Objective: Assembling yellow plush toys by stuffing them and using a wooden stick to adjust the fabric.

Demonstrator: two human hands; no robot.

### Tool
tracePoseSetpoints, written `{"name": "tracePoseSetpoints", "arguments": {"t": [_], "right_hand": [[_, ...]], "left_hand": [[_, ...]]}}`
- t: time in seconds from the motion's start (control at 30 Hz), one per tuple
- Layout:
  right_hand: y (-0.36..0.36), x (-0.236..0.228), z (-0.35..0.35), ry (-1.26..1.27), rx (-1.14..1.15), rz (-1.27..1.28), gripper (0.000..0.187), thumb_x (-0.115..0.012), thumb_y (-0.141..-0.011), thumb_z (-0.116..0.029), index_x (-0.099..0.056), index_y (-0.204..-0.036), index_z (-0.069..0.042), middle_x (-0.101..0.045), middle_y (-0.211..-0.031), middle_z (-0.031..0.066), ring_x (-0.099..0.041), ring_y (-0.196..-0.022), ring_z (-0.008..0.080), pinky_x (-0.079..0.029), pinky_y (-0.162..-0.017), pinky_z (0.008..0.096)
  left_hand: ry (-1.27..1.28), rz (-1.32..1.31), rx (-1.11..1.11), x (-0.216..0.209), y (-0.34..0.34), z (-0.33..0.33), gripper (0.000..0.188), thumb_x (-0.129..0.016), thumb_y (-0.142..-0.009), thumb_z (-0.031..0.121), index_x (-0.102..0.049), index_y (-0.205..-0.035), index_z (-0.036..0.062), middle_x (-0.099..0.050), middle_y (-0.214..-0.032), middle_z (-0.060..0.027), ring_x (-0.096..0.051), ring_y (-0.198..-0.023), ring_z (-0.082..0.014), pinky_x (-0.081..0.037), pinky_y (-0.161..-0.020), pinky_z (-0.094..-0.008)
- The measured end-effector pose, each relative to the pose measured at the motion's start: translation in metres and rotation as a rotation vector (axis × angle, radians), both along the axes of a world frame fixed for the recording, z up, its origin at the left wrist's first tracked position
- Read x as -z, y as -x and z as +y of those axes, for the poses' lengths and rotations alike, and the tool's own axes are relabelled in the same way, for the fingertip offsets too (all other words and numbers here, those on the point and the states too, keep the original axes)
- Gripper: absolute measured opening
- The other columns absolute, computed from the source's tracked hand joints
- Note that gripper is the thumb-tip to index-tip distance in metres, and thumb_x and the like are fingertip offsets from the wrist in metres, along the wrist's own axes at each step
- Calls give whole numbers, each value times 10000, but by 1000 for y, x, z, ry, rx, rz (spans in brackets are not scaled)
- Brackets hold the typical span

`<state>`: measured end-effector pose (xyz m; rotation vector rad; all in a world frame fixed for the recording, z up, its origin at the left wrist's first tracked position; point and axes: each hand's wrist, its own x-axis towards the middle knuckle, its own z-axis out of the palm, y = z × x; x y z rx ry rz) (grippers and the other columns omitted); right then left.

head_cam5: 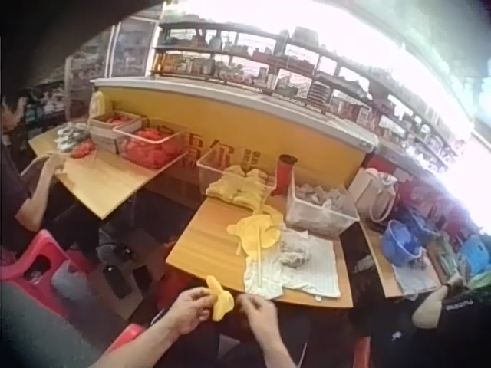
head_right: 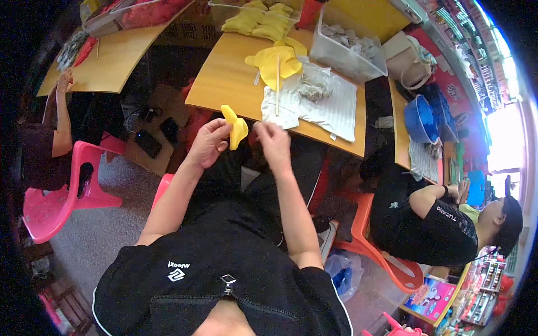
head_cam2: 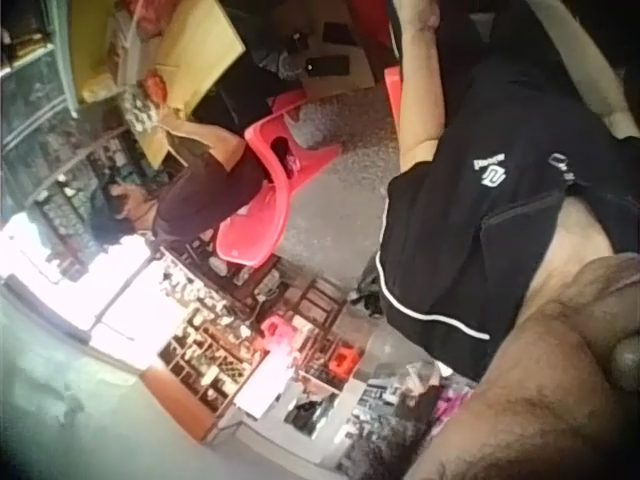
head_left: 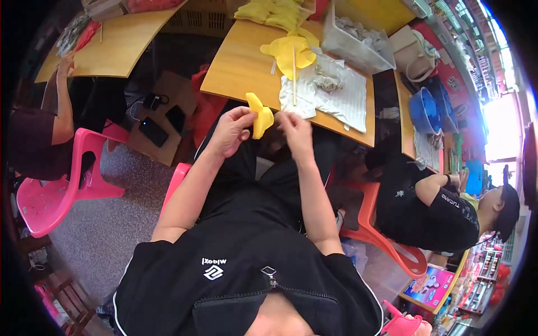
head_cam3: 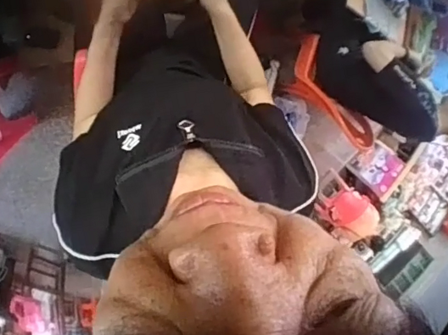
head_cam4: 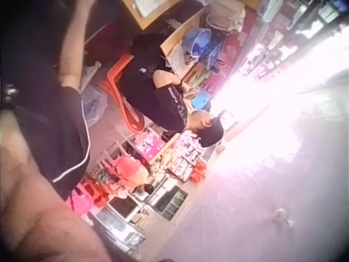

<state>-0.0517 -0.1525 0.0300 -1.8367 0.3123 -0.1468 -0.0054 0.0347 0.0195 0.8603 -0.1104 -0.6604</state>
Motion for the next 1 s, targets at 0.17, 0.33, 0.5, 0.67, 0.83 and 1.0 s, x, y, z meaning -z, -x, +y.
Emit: {"name": "tracePoseSetpoints", "arguments": {"t": [0.17,0.33,0.5,0.67,0.83,1.0], "right_hand": [[-82,13,-40,650,158,-307,277,-618,-852,-188,-624,-1018,33,-654,-817,185,-623,-734,326,-490,-692,400],[-110,24,-67,730,133,-151,262,-588,-823,-137,-613,-1012,43,-623,-830,228,-599,-837,396,-464,-770,470],[-62,2,-46,392,125,-133,246,-554,-872,-108,-627,-1059,34,-600,-704,39,-517,-594,116,-416,-555,254],[43,-27,1,-230,-61,28,222,-523,-875,-54,-625,-1059,19,-579,-763,5,-472,-632,43,-383,-564,189],[93,-27,19,47,-73,-8,198,-567,-924,-105,-666,-1064,-6,-570,-724,-37,-440,-609,7,-322,-519,166],[102,-31,18,161,-84,-37,183,-585,-907,-101,-674,-1031,1,-584,-719,-5,-501,-643,41,-381,-561,188]], "left_hand": [[-132,44,-81,-4,3,17,95,-620,-896,114,-583,-943,40,-626,-858,-32,-617,-740,-102,-550,-588,-229],[-7,82,-142,-9,-2,26,198,-635,-889,136,-577,-1048,33,-627,-971,-47,-645,-832,-151,-580,-723,-293],[-9,117,-172,1,-6,34,233,-623,-906,203,-597,-1063,32,-653,-988,-67,-660,-883,-173,-579,-710,-301],[63,170,-140,-1,-8,35,262,-578,-934,246,-592,-1091,38,-660,-1034,-94,-662,-901,-178,-574,-706,-295],[54,161,-194,-3,-10,39,260,-577,-933,246,-594,-1094,43,-665,-1014,-87,-673,-863,-175,-589,-668,-281],[44,135,-217,-11,-7,36,249,-578,-934,226,-597,-1086,30,-665,-1006,-86,-671,-869,-180,-590,-688,-299]]}}
